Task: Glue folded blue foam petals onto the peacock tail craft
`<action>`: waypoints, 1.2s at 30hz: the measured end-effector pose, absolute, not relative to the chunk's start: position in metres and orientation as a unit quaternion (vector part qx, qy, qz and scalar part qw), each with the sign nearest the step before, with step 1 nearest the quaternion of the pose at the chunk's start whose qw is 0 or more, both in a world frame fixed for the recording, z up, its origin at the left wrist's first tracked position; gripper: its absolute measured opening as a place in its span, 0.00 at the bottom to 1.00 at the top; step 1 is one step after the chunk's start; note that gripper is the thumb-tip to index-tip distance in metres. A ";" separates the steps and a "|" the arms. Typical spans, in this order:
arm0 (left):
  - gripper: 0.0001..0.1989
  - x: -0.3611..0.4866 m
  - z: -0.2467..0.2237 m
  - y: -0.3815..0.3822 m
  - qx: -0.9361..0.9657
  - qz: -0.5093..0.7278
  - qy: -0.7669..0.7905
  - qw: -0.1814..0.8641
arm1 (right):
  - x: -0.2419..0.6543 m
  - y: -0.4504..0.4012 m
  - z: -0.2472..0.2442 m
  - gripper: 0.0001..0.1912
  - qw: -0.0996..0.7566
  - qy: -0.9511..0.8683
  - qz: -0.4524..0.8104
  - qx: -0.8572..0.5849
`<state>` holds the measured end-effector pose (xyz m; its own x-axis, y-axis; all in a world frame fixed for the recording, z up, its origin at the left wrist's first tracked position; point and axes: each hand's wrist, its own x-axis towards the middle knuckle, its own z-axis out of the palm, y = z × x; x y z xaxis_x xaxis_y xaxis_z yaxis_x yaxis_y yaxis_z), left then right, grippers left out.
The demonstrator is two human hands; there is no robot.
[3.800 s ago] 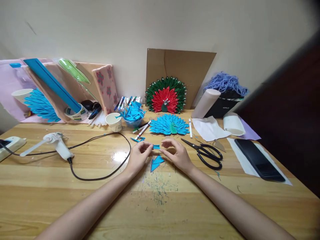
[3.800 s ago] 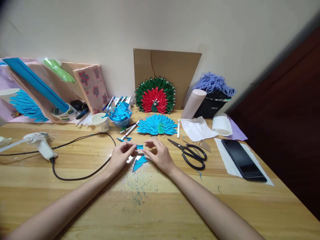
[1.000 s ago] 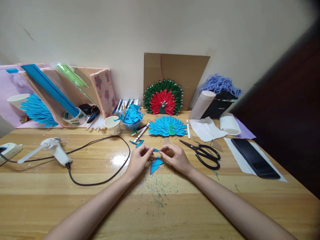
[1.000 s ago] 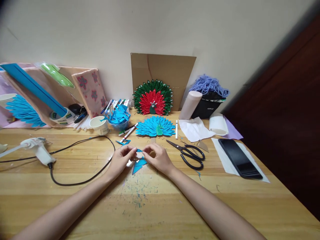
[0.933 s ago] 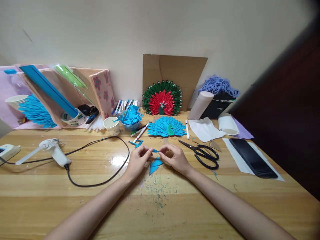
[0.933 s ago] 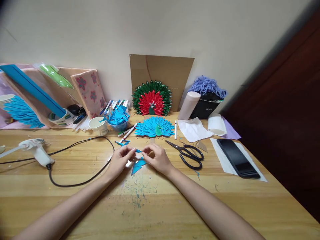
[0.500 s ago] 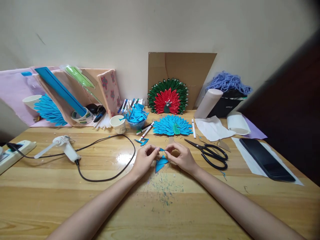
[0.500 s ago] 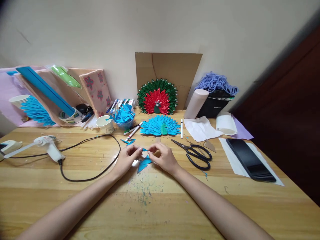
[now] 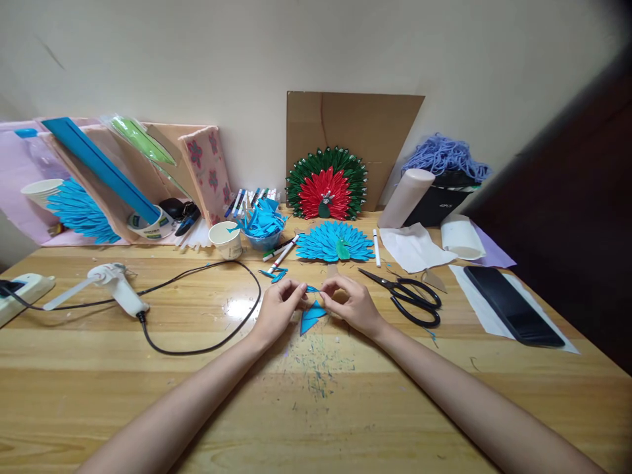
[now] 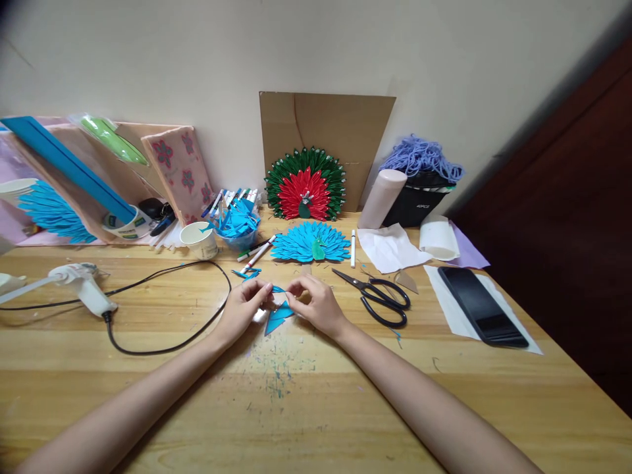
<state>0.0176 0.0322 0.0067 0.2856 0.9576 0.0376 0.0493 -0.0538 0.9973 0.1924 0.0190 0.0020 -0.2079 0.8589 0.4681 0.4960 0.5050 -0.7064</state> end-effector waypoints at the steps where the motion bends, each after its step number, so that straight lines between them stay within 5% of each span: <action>1: 0.13 0.018 0.007 0.032 0.591 0.420 0.426 0.541 | 0.192 0.019 0.002 0.01 0.438 -0.749 0.206 -0.453; 36: 0.13 0.018 0.008 0.031 0.568 0.424 0.429 0.560 | 0.193 0.019 0.004 0.01 0.428 -0.754 0.215 -0.449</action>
